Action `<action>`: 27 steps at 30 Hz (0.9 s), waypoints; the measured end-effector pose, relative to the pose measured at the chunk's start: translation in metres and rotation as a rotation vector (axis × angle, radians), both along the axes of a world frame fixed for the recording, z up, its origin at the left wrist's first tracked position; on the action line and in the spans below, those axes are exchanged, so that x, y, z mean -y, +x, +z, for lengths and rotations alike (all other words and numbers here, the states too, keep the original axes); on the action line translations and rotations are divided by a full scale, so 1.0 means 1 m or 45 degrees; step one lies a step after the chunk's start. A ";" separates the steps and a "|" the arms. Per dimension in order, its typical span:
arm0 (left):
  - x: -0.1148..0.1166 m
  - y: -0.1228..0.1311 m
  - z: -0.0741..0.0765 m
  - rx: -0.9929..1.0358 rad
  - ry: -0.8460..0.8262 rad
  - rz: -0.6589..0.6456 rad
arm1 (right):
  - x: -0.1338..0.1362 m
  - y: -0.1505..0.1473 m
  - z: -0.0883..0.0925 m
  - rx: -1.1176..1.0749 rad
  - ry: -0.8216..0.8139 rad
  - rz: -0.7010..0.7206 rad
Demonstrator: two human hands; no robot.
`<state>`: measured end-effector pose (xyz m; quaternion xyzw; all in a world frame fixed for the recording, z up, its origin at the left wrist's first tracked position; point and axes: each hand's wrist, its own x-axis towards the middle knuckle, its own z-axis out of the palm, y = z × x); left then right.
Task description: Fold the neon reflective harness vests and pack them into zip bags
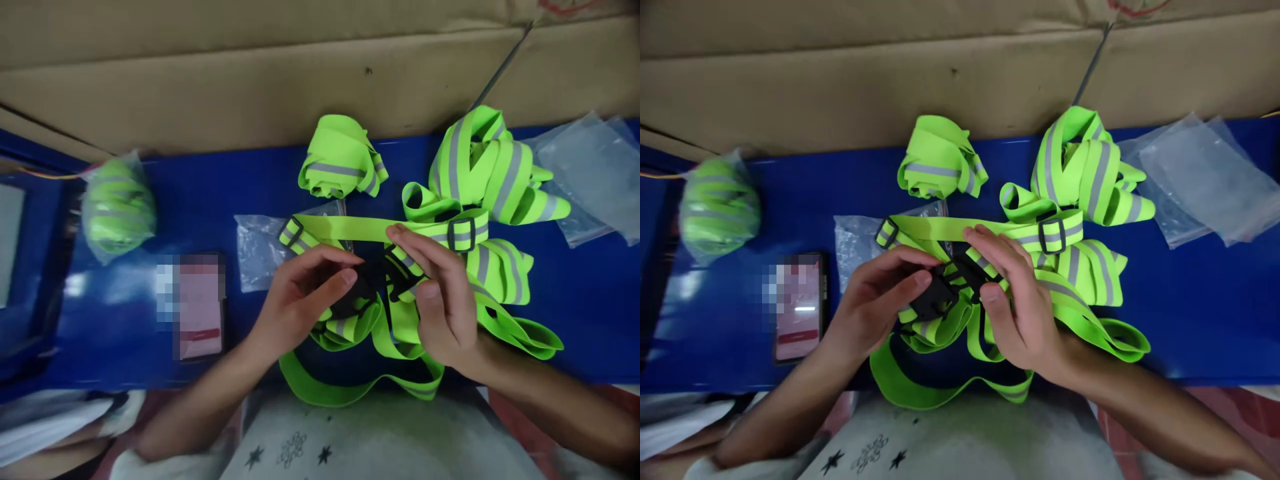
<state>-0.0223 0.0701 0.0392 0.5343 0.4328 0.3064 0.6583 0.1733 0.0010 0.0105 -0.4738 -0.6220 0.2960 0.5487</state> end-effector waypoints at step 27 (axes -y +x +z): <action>0.016 -0.072 0.009 -0.376 0.763 -0.343 | 0.013 -0.014 0.002 0.958 0.455 0.176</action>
